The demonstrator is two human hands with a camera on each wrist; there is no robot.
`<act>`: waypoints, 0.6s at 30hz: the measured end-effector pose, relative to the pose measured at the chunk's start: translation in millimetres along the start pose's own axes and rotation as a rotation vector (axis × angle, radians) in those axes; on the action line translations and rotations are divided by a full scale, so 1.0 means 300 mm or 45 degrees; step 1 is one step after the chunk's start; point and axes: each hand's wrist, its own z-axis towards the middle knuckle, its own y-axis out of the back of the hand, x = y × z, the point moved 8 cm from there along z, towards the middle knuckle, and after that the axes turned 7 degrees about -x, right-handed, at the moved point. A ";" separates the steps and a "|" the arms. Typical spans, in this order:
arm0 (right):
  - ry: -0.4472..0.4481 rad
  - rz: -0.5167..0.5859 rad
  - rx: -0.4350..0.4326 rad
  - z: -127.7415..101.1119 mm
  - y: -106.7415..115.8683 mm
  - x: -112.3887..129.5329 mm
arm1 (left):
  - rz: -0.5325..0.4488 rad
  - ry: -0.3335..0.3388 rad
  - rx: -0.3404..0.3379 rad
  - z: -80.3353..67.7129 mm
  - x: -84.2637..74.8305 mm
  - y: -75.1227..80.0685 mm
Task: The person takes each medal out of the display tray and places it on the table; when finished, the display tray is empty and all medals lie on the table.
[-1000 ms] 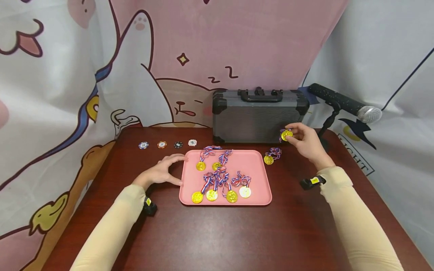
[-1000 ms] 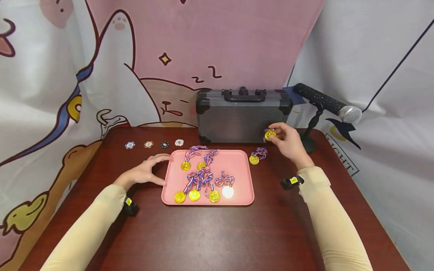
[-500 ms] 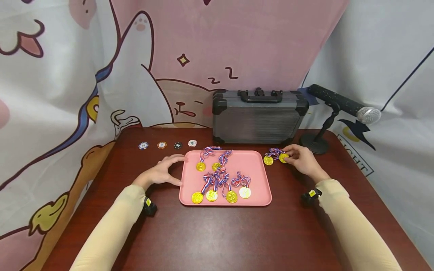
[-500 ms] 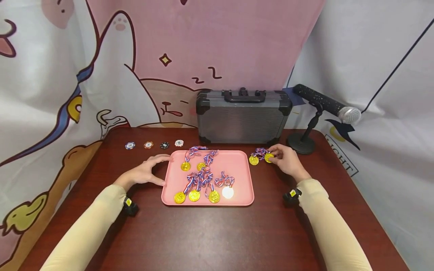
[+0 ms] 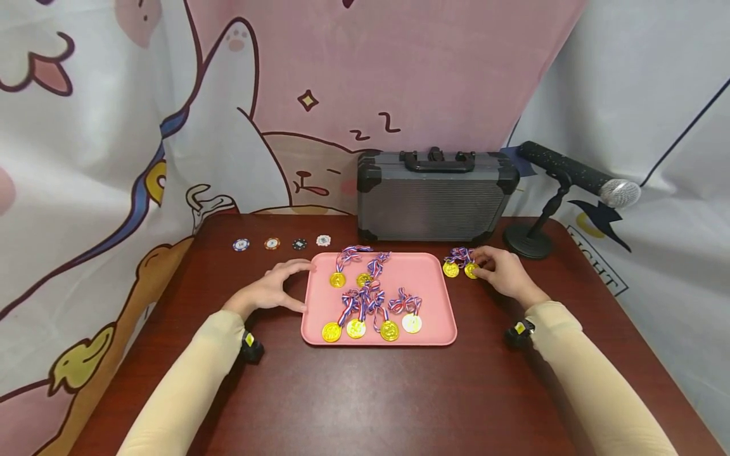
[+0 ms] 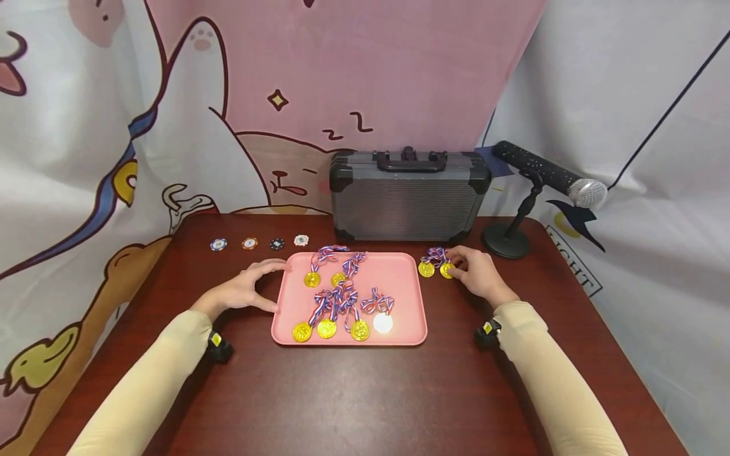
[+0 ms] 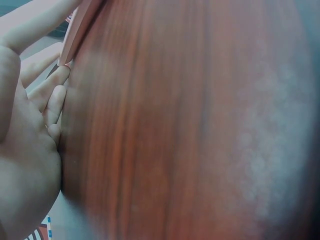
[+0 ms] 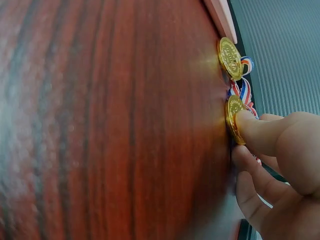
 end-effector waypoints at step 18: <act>0.169 0.048 -0.097 0.052 0.016 0.188 | -0.012 0.004 0.000 -0.002 -0.009 0.003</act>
